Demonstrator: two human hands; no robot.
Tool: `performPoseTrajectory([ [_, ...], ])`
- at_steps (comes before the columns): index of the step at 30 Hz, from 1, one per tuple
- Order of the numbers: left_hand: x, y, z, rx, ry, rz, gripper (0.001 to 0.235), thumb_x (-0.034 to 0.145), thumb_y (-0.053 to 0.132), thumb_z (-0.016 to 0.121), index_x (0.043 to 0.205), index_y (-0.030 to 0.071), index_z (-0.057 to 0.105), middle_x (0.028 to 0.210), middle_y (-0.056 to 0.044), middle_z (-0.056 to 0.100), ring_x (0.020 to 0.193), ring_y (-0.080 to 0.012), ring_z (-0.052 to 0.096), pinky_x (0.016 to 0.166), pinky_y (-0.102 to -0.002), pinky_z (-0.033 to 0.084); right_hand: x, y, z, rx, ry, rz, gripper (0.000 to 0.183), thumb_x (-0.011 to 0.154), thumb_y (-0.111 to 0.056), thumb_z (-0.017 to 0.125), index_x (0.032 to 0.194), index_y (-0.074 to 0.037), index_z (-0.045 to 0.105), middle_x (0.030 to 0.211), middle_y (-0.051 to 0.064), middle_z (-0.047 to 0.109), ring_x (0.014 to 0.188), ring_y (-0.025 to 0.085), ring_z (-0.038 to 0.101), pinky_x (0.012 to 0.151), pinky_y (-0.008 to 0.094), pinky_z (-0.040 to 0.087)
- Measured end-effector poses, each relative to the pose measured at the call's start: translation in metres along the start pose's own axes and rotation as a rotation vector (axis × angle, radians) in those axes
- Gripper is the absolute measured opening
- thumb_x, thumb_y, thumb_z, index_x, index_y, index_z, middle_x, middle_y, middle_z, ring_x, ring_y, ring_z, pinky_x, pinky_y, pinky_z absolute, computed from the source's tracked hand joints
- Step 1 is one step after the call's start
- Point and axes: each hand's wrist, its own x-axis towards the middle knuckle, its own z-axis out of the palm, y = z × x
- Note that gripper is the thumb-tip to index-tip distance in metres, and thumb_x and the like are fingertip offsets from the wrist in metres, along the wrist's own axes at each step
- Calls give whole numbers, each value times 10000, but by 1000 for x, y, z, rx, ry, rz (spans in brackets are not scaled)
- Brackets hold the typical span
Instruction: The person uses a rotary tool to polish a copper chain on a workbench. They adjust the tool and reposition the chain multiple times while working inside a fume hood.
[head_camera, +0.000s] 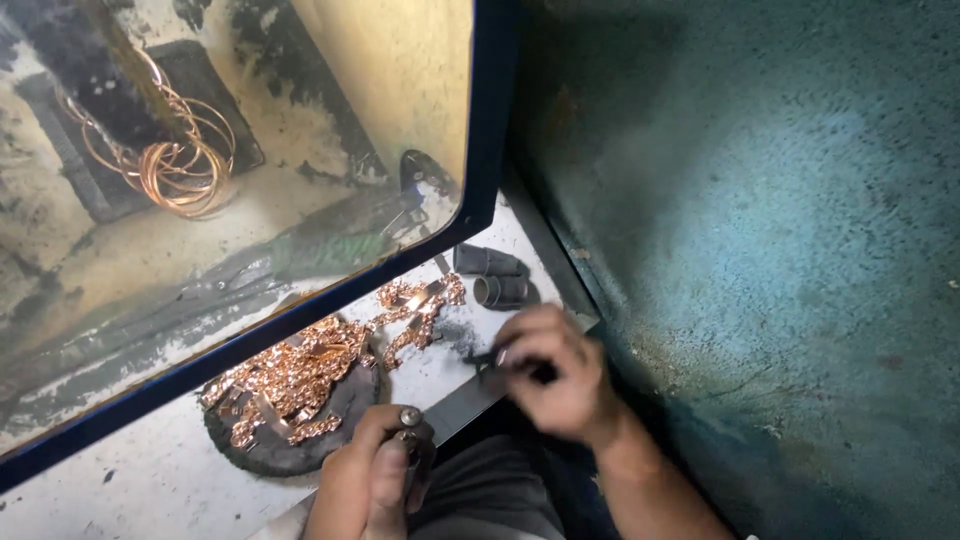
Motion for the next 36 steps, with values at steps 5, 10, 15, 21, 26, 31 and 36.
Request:
performPoseTrajectory([
  [5,-2,8,-6,-139,-45,80,603,876,620,370,1023,161,734,511,4,710,494,-117,694,525,-270,482,-2,20,-5,-467,45,-1,105,868,-140,808,927,-98,733,1159,24,730,1095,257,628,977,414,433],
  [10,0,5,-8,-75,-127,74,526,903,560,384,1085,210,731,586,24,676,523,-120,681,544,-290,477,16,-24,-9,-351,116,18,124,878,-17,695,990,-58,663,1219,131,680,1175,322,610,1023,426,480],
  [15,5,11,-10,62,-285,381,653,942,680,274,1241,212,618,939,-33,812,852,-181,811,725,-330,552,65,-94,-1,172,-249,18,291,1031,-296,577,1052,-18,662,893,104,672,756,263,622,767,393,452],
  [21,-1,15,-14,221,-304,191,319,968,493,388,1065,287,612,800,10,694,738,-199,703,724,-341,520,76,-88,-20,-40,155,110,183,971,-76,517,836,-31,633,858,123,657,792,234,690,759,309,606],
  [26,-3,13,-16,125,-297,314,309,1003,440,402,1057,224,616,826,13,666,727,-184,661,716,-321,503,96,0,-14,-364,-71,351,138,951,-165,654,936,-28,667,897,119,677,855,278,651,746,376,469],
  [31,-6,20,-21,138,-308,254,309,1000,453,390,1047,236,606,772,11,634,681,-188,630,679,-334,485,134,4,-9,-296,-262,768,548,931,-506,472,1294,-158,690,1256,50,749,1162,248,696,897,336,531],
  [36,-8,23,-21,142,-314,219,311,994,445,403,1075,231,615,761,2,644,684,-194,637,682,-344,481,130,48,-13,-363,-197,316,240,974,-121,574,1150,-4,688,1118,185,712,1018,315,688,842,397,552],
])
